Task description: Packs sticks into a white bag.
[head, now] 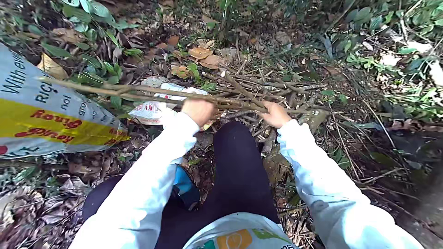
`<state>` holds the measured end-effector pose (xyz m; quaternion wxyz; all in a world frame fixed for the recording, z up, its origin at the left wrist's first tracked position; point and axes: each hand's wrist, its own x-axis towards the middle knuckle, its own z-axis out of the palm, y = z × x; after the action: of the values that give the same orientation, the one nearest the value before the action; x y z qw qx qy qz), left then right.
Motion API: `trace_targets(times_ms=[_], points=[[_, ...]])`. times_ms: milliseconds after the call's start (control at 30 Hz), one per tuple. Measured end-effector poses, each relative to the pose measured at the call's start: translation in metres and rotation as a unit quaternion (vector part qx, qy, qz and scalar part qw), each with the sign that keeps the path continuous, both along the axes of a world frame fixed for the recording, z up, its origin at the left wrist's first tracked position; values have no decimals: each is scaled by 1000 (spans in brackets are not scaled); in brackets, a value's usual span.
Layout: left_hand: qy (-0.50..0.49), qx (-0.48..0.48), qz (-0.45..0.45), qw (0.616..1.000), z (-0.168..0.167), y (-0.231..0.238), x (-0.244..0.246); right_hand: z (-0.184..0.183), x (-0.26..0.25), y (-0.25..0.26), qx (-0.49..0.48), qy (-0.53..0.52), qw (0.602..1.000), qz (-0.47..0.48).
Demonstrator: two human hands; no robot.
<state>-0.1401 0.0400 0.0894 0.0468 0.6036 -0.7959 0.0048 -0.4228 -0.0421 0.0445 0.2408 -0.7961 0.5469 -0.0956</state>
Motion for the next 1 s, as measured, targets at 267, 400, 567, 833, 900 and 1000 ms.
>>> trace_targets(times_ms=[267,400,567,833,900,1000], points=[[-11,116,112,987,-44,-5,124,-90,-61,-19,112,-6,993,-39],[17,181,182,966,-78,27,115,-100,-59,3,93,79,989,-78],[156,353,205,899,-104,98,61,-97,-35,120,259,8,944,-204],[73,270,238,930,-14,40,70,-61,-51,92,178,-163,932,-271],[123,249,223,934,17,15,73,-30,-44,67,163,-196,934,-250],[381,104,271,878,42,-15,62,-4,-28,45,140,-239,947,-165]])
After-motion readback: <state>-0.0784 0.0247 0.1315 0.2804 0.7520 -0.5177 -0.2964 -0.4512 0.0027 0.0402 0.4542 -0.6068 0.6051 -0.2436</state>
